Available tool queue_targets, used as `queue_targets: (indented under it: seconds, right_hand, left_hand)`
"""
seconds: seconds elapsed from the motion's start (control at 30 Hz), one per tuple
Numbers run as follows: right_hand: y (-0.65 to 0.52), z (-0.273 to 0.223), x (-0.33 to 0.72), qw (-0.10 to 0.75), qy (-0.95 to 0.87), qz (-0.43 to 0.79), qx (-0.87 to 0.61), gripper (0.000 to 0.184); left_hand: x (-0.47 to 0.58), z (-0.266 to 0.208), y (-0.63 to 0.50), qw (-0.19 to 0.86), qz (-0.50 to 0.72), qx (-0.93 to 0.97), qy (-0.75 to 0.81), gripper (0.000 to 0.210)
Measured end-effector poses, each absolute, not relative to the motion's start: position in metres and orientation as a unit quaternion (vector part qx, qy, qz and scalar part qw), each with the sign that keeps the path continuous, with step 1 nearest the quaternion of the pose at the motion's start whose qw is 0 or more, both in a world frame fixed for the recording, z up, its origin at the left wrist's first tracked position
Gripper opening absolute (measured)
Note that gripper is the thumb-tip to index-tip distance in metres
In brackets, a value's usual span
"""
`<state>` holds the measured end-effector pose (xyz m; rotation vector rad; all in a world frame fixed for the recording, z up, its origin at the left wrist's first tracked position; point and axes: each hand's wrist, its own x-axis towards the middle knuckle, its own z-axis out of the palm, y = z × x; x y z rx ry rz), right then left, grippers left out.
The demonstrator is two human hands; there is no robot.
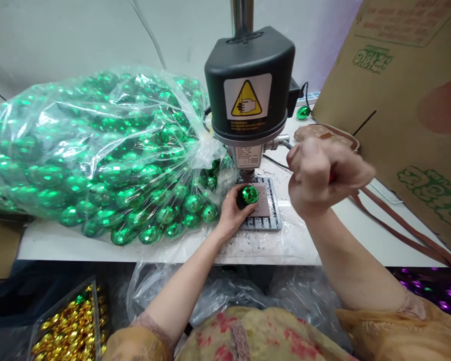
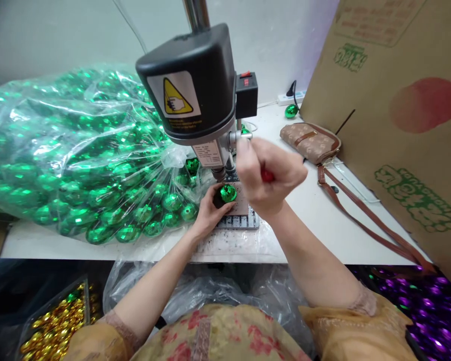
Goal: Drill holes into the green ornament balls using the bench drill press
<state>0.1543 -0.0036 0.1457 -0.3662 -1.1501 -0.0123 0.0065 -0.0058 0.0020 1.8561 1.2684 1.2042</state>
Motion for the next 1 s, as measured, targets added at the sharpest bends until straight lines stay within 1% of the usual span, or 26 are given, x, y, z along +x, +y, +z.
queue_targets:
  seconds: [0.07,0.17,0.23,0.3,0.37,0.4,0.43,0.47,0.5,0.53,0.57,0.63,0.7,0.73,0.8,0.83,0.87,0.93,0.97,1.0]
  right_hand:
    - [-0.004,0.166,0.154,0.820,-0.525,0.038,-0.225,0.050]
    - [-0.002,0.187,0.157,0.795,-0.537,0.078,-0.270,0.048]
    - [0.000,0.191,0.158,0.791,-0.543,0.080,-0.269,0.049]
    - [0.002,0.189,0.159,0.796,-0.539,0.083,-0.262,0.050]
    - [0.002,0.186,0.158,0.803,-0.529,0.088,-0.259,0.050]
    - [0.003,0.185,0.157,0.806,-0.524,0.090,-0.259,0.050]
    - [0.003,0.184,0.156,0.809,-0.519,0.091,-0.260,0.050]
    - [0.003,0.184,0.156,0.812,-0.515,0.091,-0.260,0.050]
    - [0.004,0.184,0.156,0.813,-0.514,0.090,-0.258,0.050]
    - [0.004,0.184,0.156,0.815,-0.514,0.086,-0.254,0.050]
    - [0.005,0.184,0.156,0.816,-0.514,0.083,-0.250,0.050]
    - [0.005,0.185,0.157,0.819,-0.516,0.078,-0.238,0.050]
    - [0.005,0.184,0.157,0.820,-0.515,0.083,-0.234,0.049]
    - [0.004,0.184,0.156,0.822,-0.512,0.087,-0.234,0.047]
    - [0.003,0.184,0.156,0.825,-0.507,0.092,-0.234,0.046]
    - [0.002,0.184,0.155,0.827,-0.503,0.093,-0.235,0.045]
    - [0.002,0.185,0.155,0.829,-0.500,0.092,-0.233,0.045]
    - [0.002,0.185,0.154,0.832,-0.498,0.089,-0.228,0.045]
    - [0.001,0.185,0.154,0.831,-0.499,0.089,-0.228,0.045]
    - [0.001,0.185,0.153,0.831,-0.501,0.089,-0.227,0.046]
  left_hand:
    - [0.008,0.004,-0.009,0.261,0.456,0.694,0.492,0.052]
    - [0.005,0.013,-0.030,0.172,0.474,0.697,0.511,0.048]
    - [-0.002,0.018,-0.057,0.112,0.481,0.737,0.460,0.048]
    - [-0.012,0.016,-0.089,0.067,0.465,0.816,0.338,0.052]
    - [-0.025,0.006,-0.123,0.004,0.396,0.890,0.227,0.050]
    - [-0.031,-0.001,-0.138,-0.036,0.340,0.921,0.189,0.043]
    - [-0.037,-0.010,-0.152,-0.071,0.274,0.944,0.172,0.034]
    - [-0.044,-0.018,-0.163,-0.090,0.206,0.958,0.175,0.034]
    - [-0.049,-0.025,-0.171,-0.095,0.150,0.967,0.181,0.038]
    - [-0.054,-0.030,-0.175,-0.093,0.120,0.971,0.186,0.041]
    - [-0.058,-0.032,-0.174,-0.084,0.123,0.971,0.186,0.041]
    - [-0.063,-0.025,-0.160,-0.067,0.212,0.957,0.185,0.036]
    - [-0.065,-0.006,-0.126,-0.061,0.328,0.916,0.221,0.028]
    - [-0.065,0.006,-0.104,-0.069,0.360,0.893,0.263,0.029]
    - [-0.063,0.035,-0.053,-0.076,0.351,0.861,0.361,0.031]
    - [-0.060,0.049,-0.027,-0.078,0.316,0.851,0.412,0.032]
    - [-0.058,0.061,-0.003,-0.073,0.254,0.846,0.464,0.034]
    - [-0.050,0.078,0.035,-0.054,0.088,0.828,0.551,0.037]
    - [-0.046,0.083,0.048,-0.051,0.024,0.815,0.577,0.040]
    - [-0.042,0.085,0.057,-0.049,-0.016,0.806,0.589,0.043]
